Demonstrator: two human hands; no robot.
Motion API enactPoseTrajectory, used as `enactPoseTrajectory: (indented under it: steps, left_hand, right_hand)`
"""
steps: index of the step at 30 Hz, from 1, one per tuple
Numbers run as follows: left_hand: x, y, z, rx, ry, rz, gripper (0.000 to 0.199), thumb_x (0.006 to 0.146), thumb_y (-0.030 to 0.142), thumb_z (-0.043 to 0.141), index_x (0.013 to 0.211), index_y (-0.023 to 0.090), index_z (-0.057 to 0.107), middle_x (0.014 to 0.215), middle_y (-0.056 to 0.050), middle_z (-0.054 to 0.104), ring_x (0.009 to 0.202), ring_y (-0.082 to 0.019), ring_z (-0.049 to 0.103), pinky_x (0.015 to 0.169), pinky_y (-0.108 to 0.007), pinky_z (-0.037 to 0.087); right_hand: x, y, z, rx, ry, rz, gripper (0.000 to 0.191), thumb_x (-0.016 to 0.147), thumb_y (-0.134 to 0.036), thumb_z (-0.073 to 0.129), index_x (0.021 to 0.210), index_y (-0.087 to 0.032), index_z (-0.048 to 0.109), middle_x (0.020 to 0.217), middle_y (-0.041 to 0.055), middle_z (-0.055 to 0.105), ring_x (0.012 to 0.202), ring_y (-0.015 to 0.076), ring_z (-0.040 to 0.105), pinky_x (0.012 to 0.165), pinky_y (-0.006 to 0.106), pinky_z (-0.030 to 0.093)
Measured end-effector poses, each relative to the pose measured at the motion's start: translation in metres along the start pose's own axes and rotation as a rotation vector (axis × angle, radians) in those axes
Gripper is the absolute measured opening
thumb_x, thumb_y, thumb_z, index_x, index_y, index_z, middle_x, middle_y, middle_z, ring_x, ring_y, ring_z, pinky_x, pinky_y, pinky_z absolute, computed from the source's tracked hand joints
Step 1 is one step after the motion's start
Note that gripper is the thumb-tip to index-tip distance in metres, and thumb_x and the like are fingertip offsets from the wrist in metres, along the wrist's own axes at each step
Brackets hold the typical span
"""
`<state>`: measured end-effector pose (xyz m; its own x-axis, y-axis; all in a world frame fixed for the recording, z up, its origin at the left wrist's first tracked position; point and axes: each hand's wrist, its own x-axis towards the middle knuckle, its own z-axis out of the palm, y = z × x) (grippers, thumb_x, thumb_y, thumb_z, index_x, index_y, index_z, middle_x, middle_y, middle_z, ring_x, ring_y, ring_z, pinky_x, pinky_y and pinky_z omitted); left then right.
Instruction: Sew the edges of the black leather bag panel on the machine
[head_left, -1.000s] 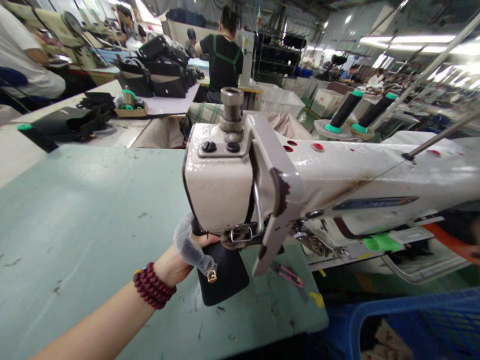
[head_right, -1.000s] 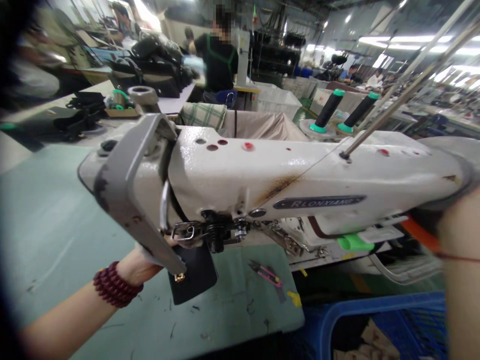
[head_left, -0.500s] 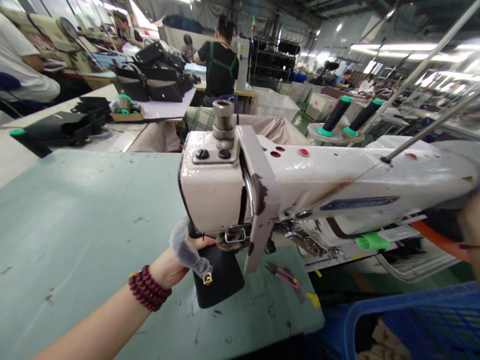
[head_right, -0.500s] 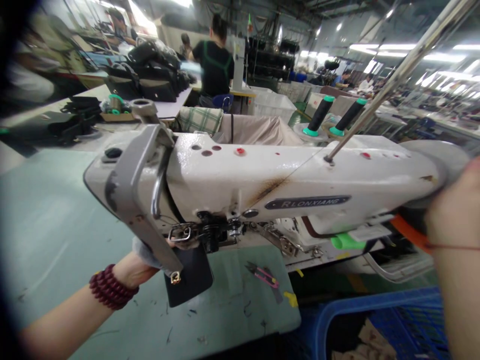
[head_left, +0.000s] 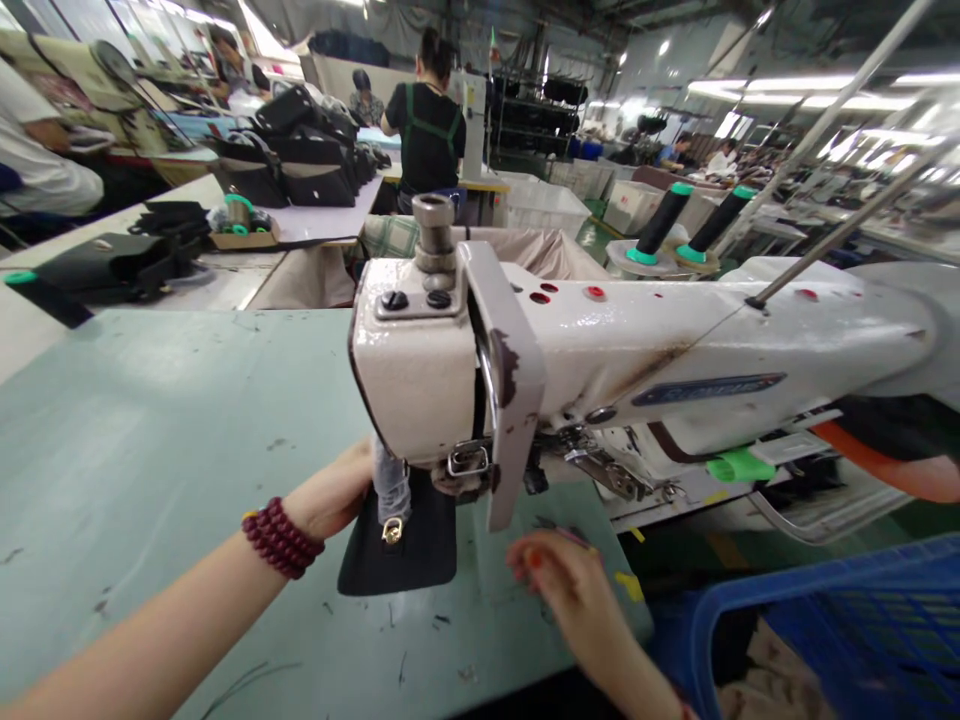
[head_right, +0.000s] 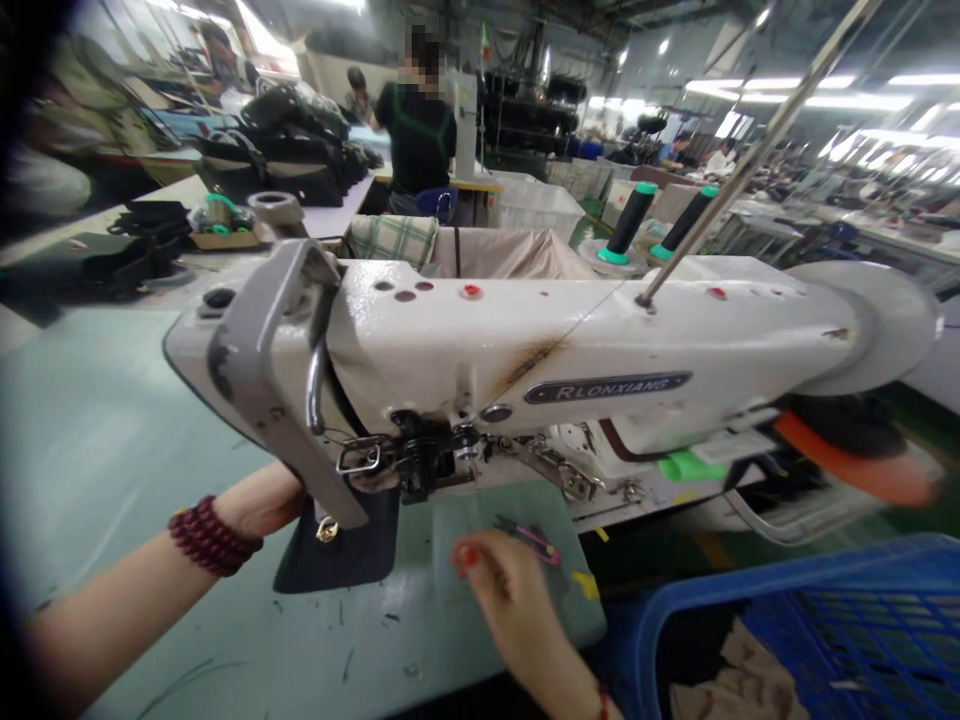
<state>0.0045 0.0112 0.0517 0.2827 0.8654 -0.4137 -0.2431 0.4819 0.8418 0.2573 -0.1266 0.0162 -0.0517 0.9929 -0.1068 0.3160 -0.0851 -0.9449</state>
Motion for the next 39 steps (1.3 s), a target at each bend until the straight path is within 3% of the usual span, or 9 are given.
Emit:
enactPoseTrajectory:
  steps: [3, 6, 9, 13, 18, 23, 28, 33, 39]
  left_hand:
    - [-0.021, -0.022, -0.019, -0.057, 0.074, -0.062, 0.040, 0.076, 0.030, 0.071, 0.113, 0.018, 0.065, 0.103, -0.008, 0.074, 0.090, -0.022, 0.070, 0.077, -0.029, 0.058]
    - [-0.051, -0.052, -0.021, -0.237, 0.159, 0.004, 0.051, 0.079, 0.036, 0.067, 0.127, 0.027, 0.055, 0.115, -0.004, 0.070, 0.098, -0.021, 0.066, 0.077, -0.026, 0.057]
    - [-0.073, -0.085, -0.004, -0.366, 0.096, 0.097, 0.043, 0.077, 0.045, 0.065, 0.116, 0.027, 0.063, 0.110, -0.003, 0.070, 0.099, -0.023, 0.063, 0.084, -0.029, 0.055]
    - [-0.076, -0.108, 0.021, -0.277, 0.080, 0.017, 0.041, 0.072, 0.055, 0.066, 0.085, 0.017, 0.071, 0.084, -0.009, 0.070, 0.086, -0.026, 0.062, 0.084, -0.038, 0.055]
    - [-0.069, -0.104, 0.023, 0.070, 0.275, -0.098, 0.040, 0.066, 0.055, 0.072, 0.063, 0.016, 0.063, 0.064, -0.004, 0.059, 0.066, -0.018, 0.054, 0.069, -0.031, 0.050]
    - [-0.074, -0.097, 0.023, 0.239, 0.285, -0.111, 0.052, 0.068, 0.059, 0.069, 0.045, 0.018, 0.046, 0.051, 0.001, 0.045, 0.055, -0.012, 0.041, 0.054, -0.025, 0.038]
    - [-0.078, -0.089, 0.035, 0.136, 0.364, -0.128, 0.041, 0.061, 0.053, 0.077, 0.069, 0.013, 0.071, 0.072, -0.007, 0.067, 0.067, -0.018, 0.057, 0.064, -0.027, 0.049]
    - [-0.082, -0.084, 0.036, 0.344, 0.456, -0.195, 0.052, 0.060, 0.063, 0.073, 0.070, 0.012, 0.072, 0.067, -0.005, 0.064, 0.065, -0.017, 0.053, 0.064, -0.027, 0.049]
    - [-0.084, -0.082, 0.038, 0.410, 0.363, -0.156, 0.056, 0.066, 0.064, 0.067, 0.087, 0.012, 0.074, 0.087, -0.010, 0.071, 0.082, -0.024, 0.061, 0.079, -0.032, 0.051]
  right_hand:
    - [0.010, 0.004, 0.064, 0.345, -0.137, 0.166, 0.050, 0.090, -0.059, 0.045, 0.099, -0.012, 0.063, 0.089, 0.0113, 0.067, 0.076, 0.0159, 0.063, 0.055, 0.021, 0.047]
    - [0.021, -0.010, 0.087, 0.472, -0.132, 0.242, 0.049, 0.085, -0.059, 0.051, 0.080, -0.011, 0.057, 0.070, 0.0082, 0.064, 0.058, 0.0112, 0.058, 0.044, 0.015, 0.039]
    - [0.025, -0.021, 0.093, 0.494, -0.100, 0.317, 0.041, 0.082, -0.052, 0.055, 0.072, -0.012, 0.052, 0.062, 0.0056, 0.062, 0.046, 0.0074, 0.051, 0.040, 0.014, 0.034]
    - [0.018, -0.024, 0.096, 0.438, -0.057, 0.292, 0.036, 0.083, -0.047, 0.053, 0.075, -0.012, 0.054, 0.062, 0.0040, 0.061, 0.047, 0.0073, 0.051, 0.041, 0.014, 0.035]
    - [0.013, -0.027, 0.097, 0.292, 0.000, 0.243, 0.026, 0.085, -0.035, 0.050, 0.072, -0.012, 0.055, 0.063, 0.0033, 0.061, 0.052, 0.0086, 0.055, 0.045, 0.015, 0.039]
    - [0.009, -0.024, 0.092, 0.250, -0.015, 0.183, 0.023, 0.087, -0.031, 0.051, 0.073, -0.014, 0.056, 0.062, 0.0016, 0.060, 0.054, 0.0087, 0.055, 0.047, 0.015, 0.040]
    - [0.005, -0.011, 0.092, 0.290, -0.046, 0.167, 0.033, 0.092, -0.043, 0.050, 0.077, -0.014, 0.054, 0.069, 0.0029, 0.061, 0.058, 0.0092, 0.056, 0.049, 0.016, 0.041]
    - [0.006, -0.010, 0.092, 0.346, -0.043, 0.150, 0.041, 0.092, -0.049, 0.048, 0.072, -0.013, 0.052, 0.063, 0.0018, 0.057, 0.053, 0.0079, 0.052, 0.048, 0.016, 0.039]
    - [0.008, -0.014, 0.084, 0.439, -0.069, 0.183, 0.041, 0.090, -0.050, 0.051, 0.070, -0.014, 0.049, 0.058, -0.0010, 0.051, 0.048, 0.0059, 0.046, 0.047, 0.016, 0.037]
